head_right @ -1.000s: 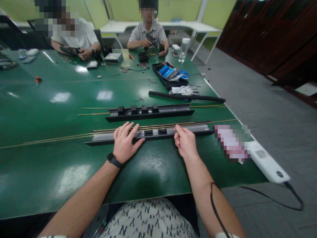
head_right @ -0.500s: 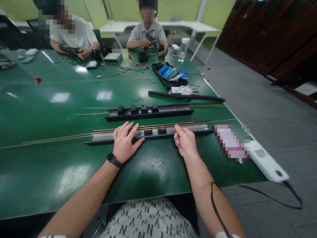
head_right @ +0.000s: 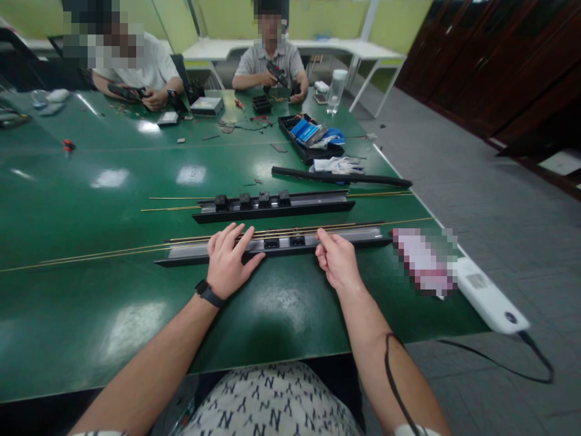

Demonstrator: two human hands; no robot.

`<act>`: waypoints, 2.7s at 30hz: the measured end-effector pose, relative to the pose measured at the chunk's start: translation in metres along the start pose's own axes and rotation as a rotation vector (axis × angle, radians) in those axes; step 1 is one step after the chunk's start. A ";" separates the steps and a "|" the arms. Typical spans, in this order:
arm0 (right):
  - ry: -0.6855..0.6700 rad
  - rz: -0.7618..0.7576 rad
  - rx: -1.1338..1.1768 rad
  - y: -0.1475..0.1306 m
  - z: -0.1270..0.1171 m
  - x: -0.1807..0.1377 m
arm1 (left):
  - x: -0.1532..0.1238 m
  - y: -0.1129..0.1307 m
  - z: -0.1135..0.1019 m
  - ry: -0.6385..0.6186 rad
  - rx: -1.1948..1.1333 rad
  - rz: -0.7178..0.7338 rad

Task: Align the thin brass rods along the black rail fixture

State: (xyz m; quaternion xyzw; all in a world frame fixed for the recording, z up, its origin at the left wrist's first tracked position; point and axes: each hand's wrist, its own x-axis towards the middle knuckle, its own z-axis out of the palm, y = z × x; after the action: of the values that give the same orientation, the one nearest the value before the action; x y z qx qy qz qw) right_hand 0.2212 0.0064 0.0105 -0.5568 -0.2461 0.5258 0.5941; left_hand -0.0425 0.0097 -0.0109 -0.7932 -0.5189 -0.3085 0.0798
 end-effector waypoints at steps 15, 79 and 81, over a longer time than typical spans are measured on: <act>0.043 -0.013 0.038 -0.001 -0.005 0.003 | -0.001 -0.001 0.001 0.000 -0.011 -0.006; 0.071 -0.049 0.043 -0.004 -0.006 0.002 | -0.001 -0.001 0.000 -0.010 -0.015 -0.007; 0.068 -0.048 0.038 -0.003 -0.006 0.003 | -0.001 -0.001 0.001 -0.009 -0.011 -0.006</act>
State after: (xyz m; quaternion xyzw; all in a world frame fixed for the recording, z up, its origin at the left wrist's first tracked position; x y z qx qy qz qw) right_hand 0.2283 0.0072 0.0108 -0.5570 -0.2292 0.4965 0.6251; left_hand -0.0430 0.0094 -0.0122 -0.7935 -0.5198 -0.3081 0.0721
